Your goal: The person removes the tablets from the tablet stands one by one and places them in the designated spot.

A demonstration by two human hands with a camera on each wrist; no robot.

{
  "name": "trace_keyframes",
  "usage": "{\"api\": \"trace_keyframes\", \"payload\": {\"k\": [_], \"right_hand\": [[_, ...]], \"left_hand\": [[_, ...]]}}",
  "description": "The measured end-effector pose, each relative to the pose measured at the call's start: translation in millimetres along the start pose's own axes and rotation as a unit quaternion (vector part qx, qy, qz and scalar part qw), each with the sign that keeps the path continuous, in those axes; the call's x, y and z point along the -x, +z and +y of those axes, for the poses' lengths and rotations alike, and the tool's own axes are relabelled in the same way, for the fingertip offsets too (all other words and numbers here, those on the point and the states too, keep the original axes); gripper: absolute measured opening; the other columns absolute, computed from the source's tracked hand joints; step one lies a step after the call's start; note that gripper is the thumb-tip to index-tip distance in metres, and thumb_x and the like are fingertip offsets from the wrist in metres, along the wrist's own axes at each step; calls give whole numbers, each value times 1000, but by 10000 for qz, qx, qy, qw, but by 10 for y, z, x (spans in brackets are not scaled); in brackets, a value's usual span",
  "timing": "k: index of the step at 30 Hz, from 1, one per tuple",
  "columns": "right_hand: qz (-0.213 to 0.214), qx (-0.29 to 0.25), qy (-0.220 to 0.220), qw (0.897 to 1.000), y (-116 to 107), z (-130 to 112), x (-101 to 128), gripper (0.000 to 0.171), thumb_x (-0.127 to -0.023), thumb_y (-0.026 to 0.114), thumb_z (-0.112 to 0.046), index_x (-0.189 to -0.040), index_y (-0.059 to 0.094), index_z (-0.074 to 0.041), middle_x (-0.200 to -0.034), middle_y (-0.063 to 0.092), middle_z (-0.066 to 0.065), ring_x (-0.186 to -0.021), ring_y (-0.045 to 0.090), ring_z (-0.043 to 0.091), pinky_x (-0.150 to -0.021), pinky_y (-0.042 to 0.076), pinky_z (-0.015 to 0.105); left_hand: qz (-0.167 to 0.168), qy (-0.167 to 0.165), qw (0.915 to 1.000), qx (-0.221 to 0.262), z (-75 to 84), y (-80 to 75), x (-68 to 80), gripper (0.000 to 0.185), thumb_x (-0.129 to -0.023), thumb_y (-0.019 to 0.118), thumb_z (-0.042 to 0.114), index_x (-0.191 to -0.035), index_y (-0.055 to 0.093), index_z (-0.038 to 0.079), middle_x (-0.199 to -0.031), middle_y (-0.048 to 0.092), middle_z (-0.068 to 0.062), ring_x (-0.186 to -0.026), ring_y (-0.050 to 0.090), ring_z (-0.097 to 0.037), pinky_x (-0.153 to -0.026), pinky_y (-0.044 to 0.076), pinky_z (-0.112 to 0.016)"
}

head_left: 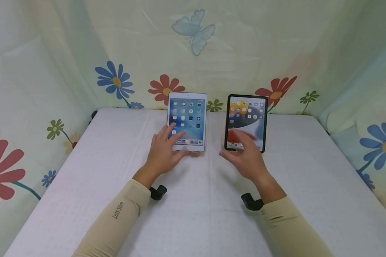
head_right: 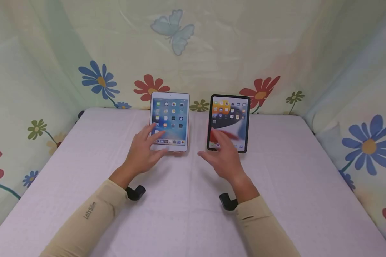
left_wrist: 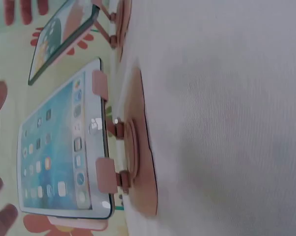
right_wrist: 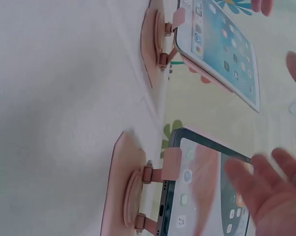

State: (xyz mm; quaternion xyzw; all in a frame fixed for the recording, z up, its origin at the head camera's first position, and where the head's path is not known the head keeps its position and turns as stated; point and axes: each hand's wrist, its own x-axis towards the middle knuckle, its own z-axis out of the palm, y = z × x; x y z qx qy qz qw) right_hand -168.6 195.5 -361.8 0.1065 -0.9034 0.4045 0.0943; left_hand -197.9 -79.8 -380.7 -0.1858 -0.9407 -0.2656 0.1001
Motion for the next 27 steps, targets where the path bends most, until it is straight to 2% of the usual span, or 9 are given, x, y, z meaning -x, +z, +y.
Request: {"api": "trace_keyframes", "payload": {"k": [3,6,11,16,20,27], "right_hand": [[0,-554,-102,9984,-4,-9,-10,72,-89,78,-11,-150,41,-4,-144,47,17,-129,48,36,-98,48,52],[35,-874,-139,9961,-4,-19,-31,68,-89,76,-7,-149,44,-3,-143,47,18,-129,49,37,-102,44,52],[170,-1040,-42,9944,6,-21,-91,65,-90,76,-11,-148,47,-6,-141,51,20,-123,54,39,-100,46,53],[313,-1037,60,9941,23,-17,-167,63,-91,76,-14,-148,49,-11,-135,58,19,-118,59,37,-96,51,51],[258,-1238,143,9919,53,-19,-246,63,-91,76,-14,-148,49,-13,-138,57,15,-121,58,36,-97,51,48],[-8,-1528,397,9875,113,-48,-378,64,-92,75,-16,-149,47,-12,-142,55,12,-125,56,30,-101,48,44]], "left_hand": [[328,282,9985,335,-52,-11,-8,61,-88,76,35,-145,56,23,-161,29,-8,-149,18,-31,-114,20,-63],[485,324,9938,949,-82,-20,-28,58,-87,79,28,-141,60,19,-159,32,-6,-147,23,-29,-114,26,-58],[531,1,9818,1825,-108,-68,-72,58,-85,80,21,-139,60,15,-159,32,-5,-147,25,-29,-111,31,-59],[521,-325,9701,2347,-165,-126,-128,56,-88,78,20,-140,58,15,-158,32,-5,-147,26,-28,-110,34,-56],[493,-555,9627,2601,-232,-156,-189,58,-89,77,21,-143,56,17,-158,31,-3,-145,29,-27,-110,36,-54],[437,-968,9550,2769,-346,-177,-295,58,-91,75,24,-145,54,21,-158,32,-1,-146,28,-24,-113,33,-52]]}}
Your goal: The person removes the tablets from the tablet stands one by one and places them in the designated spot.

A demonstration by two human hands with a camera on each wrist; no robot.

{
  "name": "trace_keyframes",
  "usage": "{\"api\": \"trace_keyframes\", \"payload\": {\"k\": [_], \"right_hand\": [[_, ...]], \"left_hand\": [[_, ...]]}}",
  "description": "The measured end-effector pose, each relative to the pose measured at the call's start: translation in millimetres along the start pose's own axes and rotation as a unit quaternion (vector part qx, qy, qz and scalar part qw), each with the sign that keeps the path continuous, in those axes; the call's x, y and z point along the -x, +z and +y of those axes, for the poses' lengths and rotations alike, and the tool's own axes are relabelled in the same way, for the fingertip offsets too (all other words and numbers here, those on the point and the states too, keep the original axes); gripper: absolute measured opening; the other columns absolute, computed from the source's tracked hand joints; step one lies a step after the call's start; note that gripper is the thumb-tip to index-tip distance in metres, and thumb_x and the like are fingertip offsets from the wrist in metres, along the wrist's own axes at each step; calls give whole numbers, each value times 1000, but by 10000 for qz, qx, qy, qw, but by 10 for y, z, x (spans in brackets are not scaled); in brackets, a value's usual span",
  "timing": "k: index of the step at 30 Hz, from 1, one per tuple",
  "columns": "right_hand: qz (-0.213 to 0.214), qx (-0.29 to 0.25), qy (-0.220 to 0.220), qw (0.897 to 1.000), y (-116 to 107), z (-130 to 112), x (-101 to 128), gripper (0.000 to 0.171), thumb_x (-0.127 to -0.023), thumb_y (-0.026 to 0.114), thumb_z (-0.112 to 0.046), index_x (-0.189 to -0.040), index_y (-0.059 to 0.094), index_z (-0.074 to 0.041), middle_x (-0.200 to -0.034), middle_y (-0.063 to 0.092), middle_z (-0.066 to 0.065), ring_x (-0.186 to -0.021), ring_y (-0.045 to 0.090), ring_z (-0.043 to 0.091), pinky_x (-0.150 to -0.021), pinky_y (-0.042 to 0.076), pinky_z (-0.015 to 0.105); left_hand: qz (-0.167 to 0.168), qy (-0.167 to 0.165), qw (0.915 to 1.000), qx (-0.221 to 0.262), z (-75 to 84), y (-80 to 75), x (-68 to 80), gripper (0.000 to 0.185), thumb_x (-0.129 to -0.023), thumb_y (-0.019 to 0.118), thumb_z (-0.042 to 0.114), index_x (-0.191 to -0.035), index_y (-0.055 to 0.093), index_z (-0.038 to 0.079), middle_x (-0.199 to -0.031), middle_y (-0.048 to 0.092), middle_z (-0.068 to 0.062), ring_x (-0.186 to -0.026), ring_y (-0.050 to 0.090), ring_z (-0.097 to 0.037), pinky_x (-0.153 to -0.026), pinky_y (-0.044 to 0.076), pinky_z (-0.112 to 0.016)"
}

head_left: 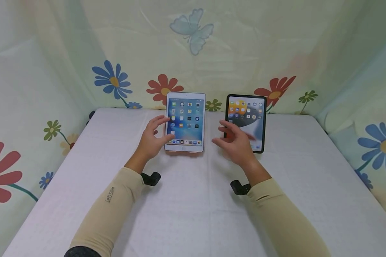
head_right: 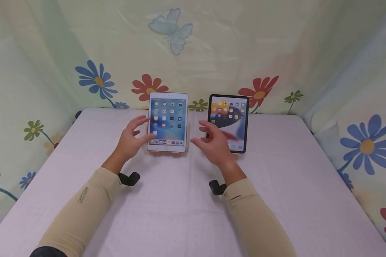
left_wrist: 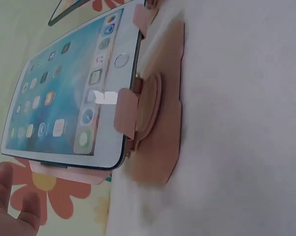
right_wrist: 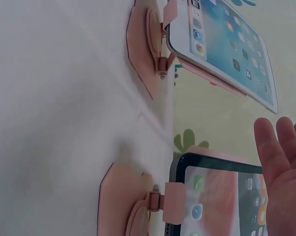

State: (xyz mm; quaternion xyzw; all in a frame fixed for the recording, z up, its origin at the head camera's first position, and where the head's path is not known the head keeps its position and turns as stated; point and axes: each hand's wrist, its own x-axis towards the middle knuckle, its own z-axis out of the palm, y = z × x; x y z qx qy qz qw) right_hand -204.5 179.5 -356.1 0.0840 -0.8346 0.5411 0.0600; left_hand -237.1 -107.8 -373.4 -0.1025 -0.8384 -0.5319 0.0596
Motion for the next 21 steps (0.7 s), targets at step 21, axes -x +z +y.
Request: {"api": "trace_keyframes", "payload": {"k": [21], "right_hand": [[-297,-41,206,9993,60,-132,-363,59,-95,72,-24,-149,50,-16,-149,49,7,-135,47,24,-106,43,45]], "left_hand": [[-49,-230,9993,302,27,-139,-345,53,-95,70,23,-145,53,17,-155,38,-2,-142,34,-26,-116,28,-49]]}}
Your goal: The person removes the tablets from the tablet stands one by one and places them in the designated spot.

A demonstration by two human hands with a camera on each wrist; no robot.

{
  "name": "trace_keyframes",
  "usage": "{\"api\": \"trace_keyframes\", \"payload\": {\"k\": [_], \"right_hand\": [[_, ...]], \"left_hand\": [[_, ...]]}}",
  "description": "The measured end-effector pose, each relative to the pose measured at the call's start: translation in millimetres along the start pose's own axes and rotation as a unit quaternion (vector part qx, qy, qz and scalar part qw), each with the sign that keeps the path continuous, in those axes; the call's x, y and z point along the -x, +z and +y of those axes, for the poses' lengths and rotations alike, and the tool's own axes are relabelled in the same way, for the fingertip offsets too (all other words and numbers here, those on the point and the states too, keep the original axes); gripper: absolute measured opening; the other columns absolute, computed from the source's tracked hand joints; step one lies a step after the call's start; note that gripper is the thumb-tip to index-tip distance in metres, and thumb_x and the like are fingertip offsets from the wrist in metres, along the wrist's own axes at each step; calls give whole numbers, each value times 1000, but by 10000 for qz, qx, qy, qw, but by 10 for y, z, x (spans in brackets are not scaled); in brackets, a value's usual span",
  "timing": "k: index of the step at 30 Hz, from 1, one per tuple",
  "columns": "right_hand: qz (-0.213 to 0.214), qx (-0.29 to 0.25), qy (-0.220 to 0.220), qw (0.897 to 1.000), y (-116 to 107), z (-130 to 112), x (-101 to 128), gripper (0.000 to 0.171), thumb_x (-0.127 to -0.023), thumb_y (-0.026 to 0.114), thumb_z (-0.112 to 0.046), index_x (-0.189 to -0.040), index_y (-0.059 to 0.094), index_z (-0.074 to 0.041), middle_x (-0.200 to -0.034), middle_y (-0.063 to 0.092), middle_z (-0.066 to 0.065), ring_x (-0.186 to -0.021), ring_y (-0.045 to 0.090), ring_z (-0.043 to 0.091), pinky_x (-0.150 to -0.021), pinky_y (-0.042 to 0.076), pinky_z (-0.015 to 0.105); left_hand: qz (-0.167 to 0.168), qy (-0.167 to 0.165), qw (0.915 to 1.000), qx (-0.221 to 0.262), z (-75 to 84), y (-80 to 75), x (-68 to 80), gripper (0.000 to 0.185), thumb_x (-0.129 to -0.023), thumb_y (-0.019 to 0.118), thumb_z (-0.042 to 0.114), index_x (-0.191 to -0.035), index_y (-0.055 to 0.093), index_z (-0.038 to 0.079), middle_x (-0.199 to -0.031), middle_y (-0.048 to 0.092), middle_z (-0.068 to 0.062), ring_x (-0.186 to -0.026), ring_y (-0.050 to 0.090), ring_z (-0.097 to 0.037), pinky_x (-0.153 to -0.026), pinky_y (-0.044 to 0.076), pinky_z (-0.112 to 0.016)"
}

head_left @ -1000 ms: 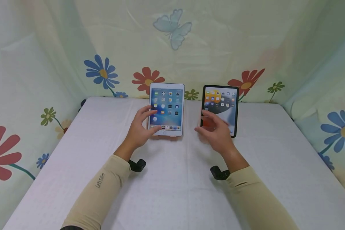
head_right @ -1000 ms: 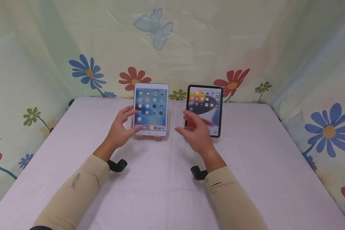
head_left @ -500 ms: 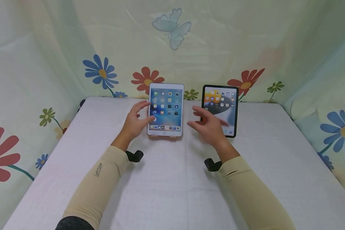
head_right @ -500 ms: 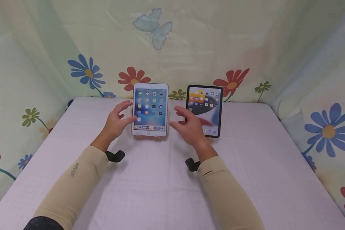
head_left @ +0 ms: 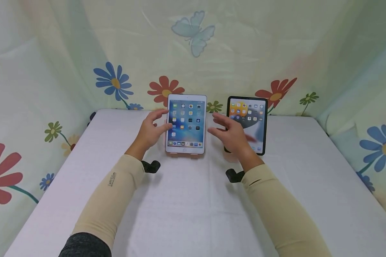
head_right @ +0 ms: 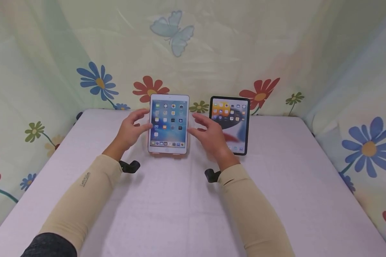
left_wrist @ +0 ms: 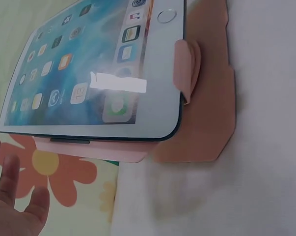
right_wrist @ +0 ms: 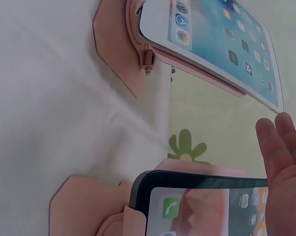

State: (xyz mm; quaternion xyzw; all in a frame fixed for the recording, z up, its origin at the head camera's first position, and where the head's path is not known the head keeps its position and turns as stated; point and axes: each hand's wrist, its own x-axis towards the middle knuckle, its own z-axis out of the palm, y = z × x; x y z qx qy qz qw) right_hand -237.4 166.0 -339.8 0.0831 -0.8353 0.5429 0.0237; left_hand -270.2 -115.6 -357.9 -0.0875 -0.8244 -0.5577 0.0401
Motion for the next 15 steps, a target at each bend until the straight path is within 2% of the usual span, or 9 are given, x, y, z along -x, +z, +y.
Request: {"api": "trace_keyframes", "payload": {"k": [7,12,15], "right_hand": [[1,88,144,9999,36,-12,-111,56,-95,71,-24,-147,51,-16,-147,50,10,-135,47,28,-103,45,50],[-31,127,239,9996,62,-19,-175,57,-96,70,-25,-148,49,-15,-147,50,6,-136,45,26,-105,43,50],[-39,98,253,9996,76,-28,-209,58,-96,71,-26,-148,49,-16,-148,50,6,-137,44,26,-105,43,50]], "left_hand": [[46,-273,9996,113,15,13,-97,51,-95,71,26,-143,54,21,-154,40,-1,-142,34,-24,-114,32,-49],[24,-601,9977,309,6,38,-161,51,-95,71,29,-143,54,25,-153,41,-1,-142,33,-24,-109,38,-53],[71,-691,9970,353,2,52,-192,50,-95,72,29,-142,55,27,-153,42,0,-142,33,-23,-108,39,-54]]}}
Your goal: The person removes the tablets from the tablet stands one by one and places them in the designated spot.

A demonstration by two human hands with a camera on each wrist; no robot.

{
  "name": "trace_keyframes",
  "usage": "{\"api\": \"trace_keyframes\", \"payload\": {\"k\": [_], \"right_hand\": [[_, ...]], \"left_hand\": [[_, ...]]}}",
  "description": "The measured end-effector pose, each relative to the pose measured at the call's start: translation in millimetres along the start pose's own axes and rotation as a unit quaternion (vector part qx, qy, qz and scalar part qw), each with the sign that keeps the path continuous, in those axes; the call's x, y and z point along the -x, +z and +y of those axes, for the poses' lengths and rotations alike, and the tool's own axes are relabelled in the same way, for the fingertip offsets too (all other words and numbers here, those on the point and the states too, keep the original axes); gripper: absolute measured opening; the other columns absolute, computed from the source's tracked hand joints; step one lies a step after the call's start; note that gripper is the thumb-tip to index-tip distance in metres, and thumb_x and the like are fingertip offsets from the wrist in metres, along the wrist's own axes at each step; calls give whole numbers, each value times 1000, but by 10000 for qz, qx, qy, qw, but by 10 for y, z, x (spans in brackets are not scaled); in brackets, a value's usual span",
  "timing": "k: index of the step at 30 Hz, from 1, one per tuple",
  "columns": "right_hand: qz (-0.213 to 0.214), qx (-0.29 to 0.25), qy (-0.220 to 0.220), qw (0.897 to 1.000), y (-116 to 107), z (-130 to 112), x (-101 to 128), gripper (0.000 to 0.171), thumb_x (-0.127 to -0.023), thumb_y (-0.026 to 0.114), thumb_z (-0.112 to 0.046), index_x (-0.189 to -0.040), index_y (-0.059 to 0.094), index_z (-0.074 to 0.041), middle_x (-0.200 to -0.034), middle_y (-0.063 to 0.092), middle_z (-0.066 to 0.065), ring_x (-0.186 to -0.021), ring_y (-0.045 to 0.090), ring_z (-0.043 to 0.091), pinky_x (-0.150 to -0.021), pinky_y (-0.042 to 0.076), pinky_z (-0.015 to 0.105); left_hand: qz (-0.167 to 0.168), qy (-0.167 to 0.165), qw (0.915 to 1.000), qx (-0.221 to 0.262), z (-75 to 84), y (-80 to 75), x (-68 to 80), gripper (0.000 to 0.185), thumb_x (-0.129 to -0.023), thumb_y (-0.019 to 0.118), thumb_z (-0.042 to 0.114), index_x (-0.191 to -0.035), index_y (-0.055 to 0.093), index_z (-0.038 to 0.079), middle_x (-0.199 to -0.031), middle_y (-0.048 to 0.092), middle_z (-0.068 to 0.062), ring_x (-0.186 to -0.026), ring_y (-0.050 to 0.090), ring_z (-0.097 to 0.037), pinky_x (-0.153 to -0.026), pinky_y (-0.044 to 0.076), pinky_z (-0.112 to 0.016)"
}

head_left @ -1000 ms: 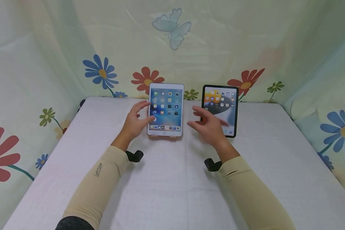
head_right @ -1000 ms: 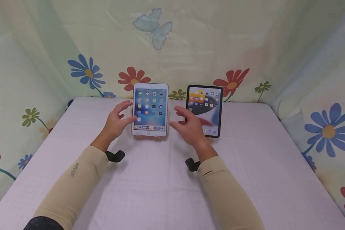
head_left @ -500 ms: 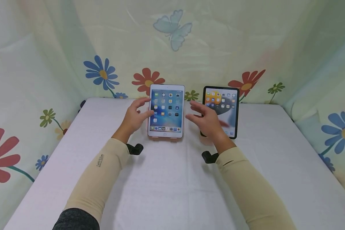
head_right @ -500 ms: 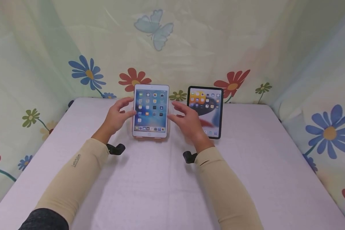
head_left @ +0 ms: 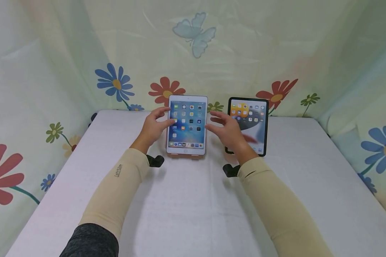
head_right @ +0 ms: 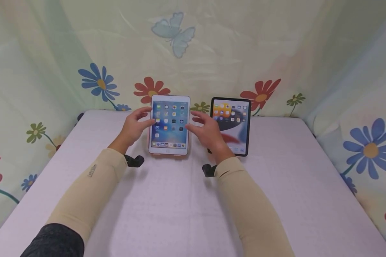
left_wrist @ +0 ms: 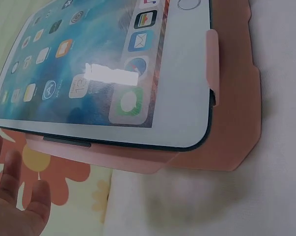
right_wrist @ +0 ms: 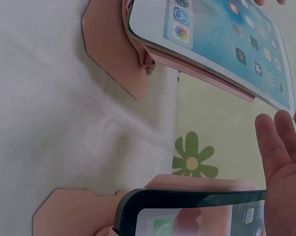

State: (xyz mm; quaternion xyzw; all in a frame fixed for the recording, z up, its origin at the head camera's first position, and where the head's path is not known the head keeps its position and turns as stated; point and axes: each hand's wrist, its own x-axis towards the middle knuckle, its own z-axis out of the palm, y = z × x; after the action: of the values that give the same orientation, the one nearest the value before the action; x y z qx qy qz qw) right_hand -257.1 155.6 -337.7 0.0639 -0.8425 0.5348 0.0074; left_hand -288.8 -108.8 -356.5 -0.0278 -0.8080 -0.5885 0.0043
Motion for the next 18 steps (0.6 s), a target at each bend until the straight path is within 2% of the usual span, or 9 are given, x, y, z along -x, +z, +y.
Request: {"api": "trace_keyframes", "payload": {"k": [13,18], "right_hand": [[-63,-178,195,9996,42,25,-107,58,-96,70,-25,-149,49,-16,-151,45,6,-137,44,27,-107,42,48],[-70,-289,209,9993,49,47,-170,56,-96,70,-24,-147,50,-14,-150,47,6,-135,47,26,-108,41,48]], "left_hand": [[14,-183,9998,58,-14,40,-87,48,-96,71,25,-142,55,26,-152,41,-4,-140,35,-25,-108,40,-50],[-148,-195,9996,124,-9,42,-137,50,-96,70,23,-143,53,25,-151,40,-5,-138,38,-26,-106,43,-47]]}}
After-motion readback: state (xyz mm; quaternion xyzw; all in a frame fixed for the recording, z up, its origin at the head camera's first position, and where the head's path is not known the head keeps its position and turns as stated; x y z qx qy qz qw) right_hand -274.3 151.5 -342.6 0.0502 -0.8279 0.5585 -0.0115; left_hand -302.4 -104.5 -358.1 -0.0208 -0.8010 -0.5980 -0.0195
